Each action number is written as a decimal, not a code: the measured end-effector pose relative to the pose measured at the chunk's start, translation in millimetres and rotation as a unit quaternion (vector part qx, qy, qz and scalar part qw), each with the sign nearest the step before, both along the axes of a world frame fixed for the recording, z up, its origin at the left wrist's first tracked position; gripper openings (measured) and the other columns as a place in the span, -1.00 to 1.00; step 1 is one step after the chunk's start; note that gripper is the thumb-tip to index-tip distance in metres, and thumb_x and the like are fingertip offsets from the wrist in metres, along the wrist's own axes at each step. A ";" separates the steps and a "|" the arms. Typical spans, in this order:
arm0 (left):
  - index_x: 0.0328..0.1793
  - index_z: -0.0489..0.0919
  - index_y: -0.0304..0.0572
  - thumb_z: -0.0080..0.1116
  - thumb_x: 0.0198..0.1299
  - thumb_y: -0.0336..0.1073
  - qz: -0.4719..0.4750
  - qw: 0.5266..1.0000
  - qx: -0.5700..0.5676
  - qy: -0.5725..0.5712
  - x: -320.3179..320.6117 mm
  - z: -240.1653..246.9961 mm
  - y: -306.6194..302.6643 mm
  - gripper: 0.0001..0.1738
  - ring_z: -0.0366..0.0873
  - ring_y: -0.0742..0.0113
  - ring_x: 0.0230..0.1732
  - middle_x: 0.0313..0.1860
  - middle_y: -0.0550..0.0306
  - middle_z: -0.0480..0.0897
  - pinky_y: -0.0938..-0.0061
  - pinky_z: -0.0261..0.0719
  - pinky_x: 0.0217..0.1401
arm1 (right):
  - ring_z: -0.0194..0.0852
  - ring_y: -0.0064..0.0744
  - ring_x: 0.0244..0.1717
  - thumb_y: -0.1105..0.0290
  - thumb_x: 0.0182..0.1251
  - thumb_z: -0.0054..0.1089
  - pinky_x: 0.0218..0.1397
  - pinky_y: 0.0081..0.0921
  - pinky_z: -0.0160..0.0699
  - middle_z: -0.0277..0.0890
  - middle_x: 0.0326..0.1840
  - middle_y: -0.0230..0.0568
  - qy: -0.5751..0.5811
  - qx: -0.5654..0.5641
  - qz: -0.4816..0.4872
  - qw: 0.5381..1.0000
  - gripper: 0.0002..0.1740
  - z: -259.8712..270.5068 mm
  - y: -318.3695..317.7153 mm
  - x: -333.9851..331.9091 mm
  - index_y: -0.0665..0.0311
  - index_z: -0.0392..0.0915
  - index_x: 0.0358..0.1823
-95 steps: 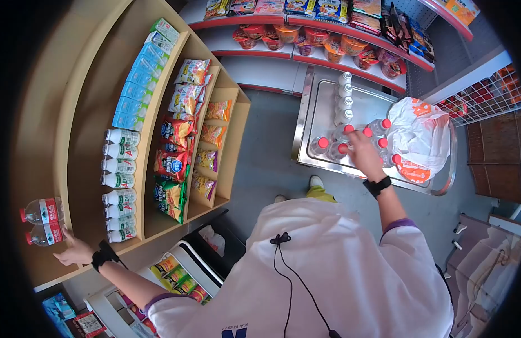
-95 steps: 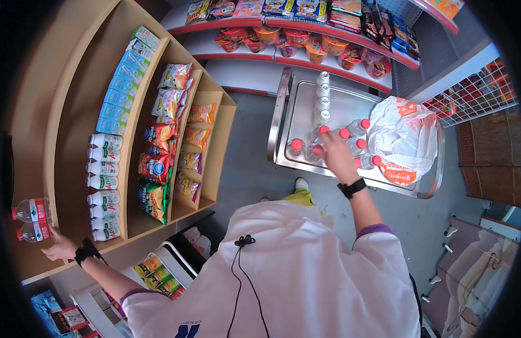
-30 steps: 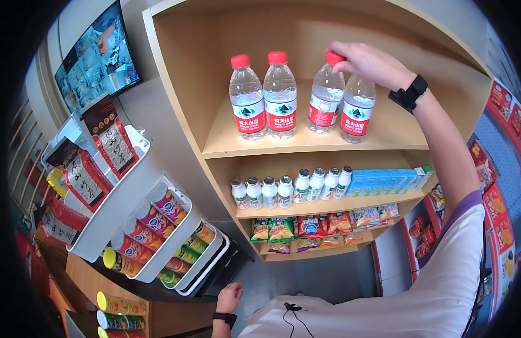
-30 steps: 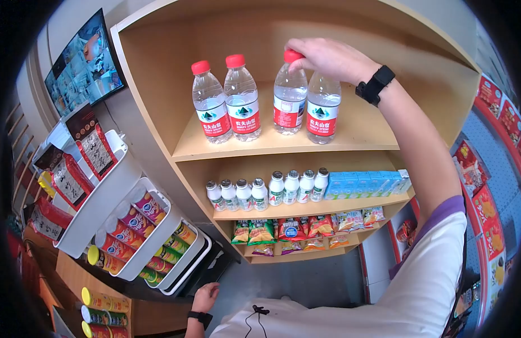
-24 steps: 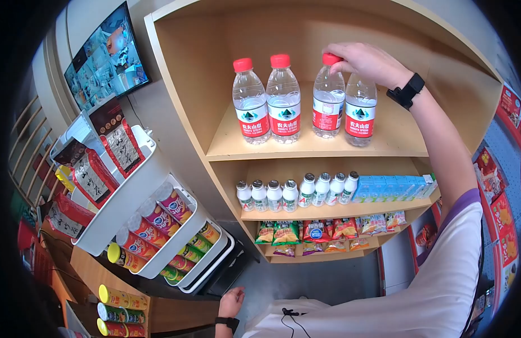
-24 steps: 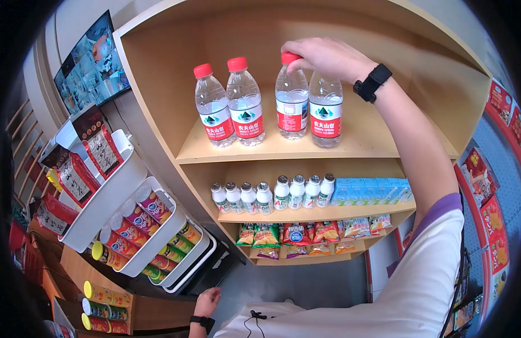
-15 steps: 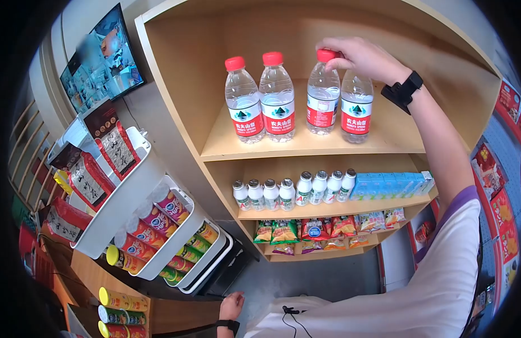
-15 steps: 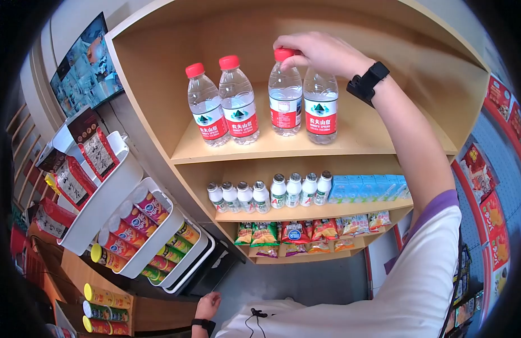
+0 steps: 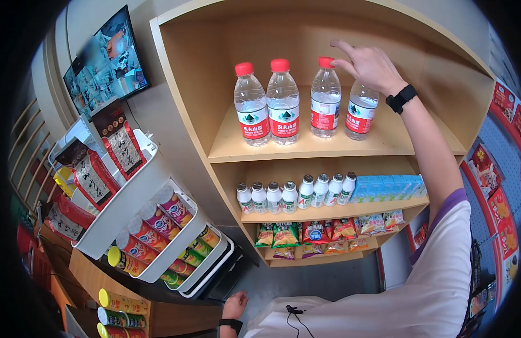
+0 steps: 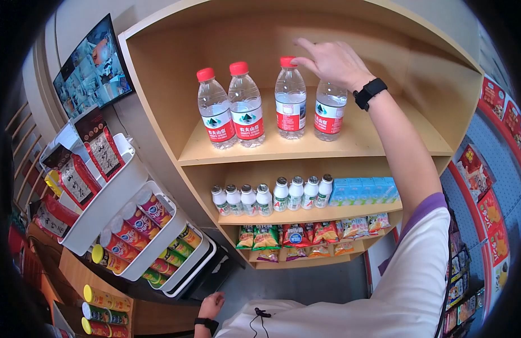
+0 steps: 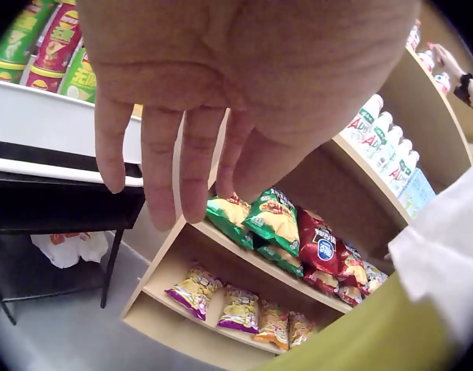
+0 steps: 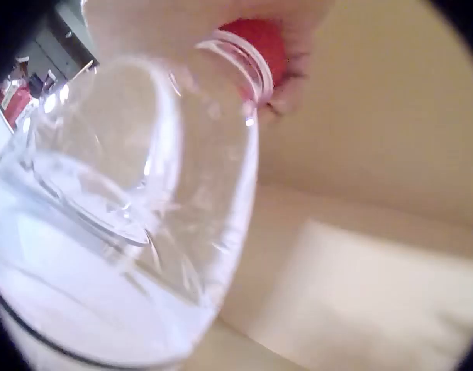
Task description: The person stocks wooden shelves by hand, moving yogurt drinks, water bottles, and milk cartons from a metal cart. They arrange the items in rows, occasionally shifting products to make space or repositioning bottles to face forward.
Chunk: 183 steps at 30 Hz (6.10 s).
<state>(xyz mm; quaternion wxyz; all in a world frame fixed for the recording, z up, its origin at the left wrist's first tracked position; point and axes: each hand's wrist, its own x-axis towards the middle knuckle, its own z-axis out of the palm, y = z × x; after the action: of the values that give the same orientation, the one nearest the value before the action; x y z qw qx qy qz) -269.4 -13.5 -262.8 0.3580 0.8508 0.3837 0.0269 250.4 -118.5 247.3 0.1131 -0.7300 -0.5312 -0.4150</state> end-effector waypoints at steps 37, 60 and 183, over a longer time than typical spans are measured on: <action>0.10 0.63 -0.12 0.23 0.17 -0.30 0.001 0.999 -0.046 0.017 -27.6 -45.1 18.1 -0.65 0.68 0.03 -0.17 -0.21 -0.03 0.71 0.26 0.63 -0.04 | 0.56 -0.11 0.01 0.00 0.40 0.09 0.03 -0.23 0.54 0.59 -0.01 -0.01 0.117 -0.050 0.035 0.991 -0.55 0.3 22.2 -56.3 0.25 0.55 0.01; 0.09 0.64 -0.10 0.25 0.16 -0.29 -0.026 0.998 -0.057 0.028 -30.0 -59.4 26.7 -0.66 0.69 0.06 -0.18 -0.21 0.01 0.72 0.26 0.64 -0.06 | 0.43 -0.42 0.18 0.37 0.38 0.19 0.30 -0.48 0.41 0.47 0.14 -0.22 0.258 -0.062 0.165 0.950 -0.61 -6.6 20.6 -51.4 0.25 0.43 0.20; 0.30 0.42 -0.15 0.33 0.06 -0.40 -0.173 0.821 0.346 -0.419 334.9 346.5 -21.7 -0.37 0.38 -0.32 0.28 0.37 -0.36 0.21 0.08 0.44 0.29 | 0.51 -0.25 0.17 0.27 0.20 0.44 0.24 -0.35 0.51 0.44 0.24 0.02 0.510 0.173 0.249 0.805 -0.10 -149.5 -35.1 -13.5 0.34 0.07 0.46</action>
<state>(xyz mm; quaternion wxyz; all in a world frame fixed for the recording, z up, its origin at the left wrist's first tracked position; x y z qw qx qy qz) 65.5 -35.2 83.7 0.1648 0.8780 0.0082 0.4494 236.9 -153.7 97.7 0.5921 -0.6471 -0.4797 -0.0250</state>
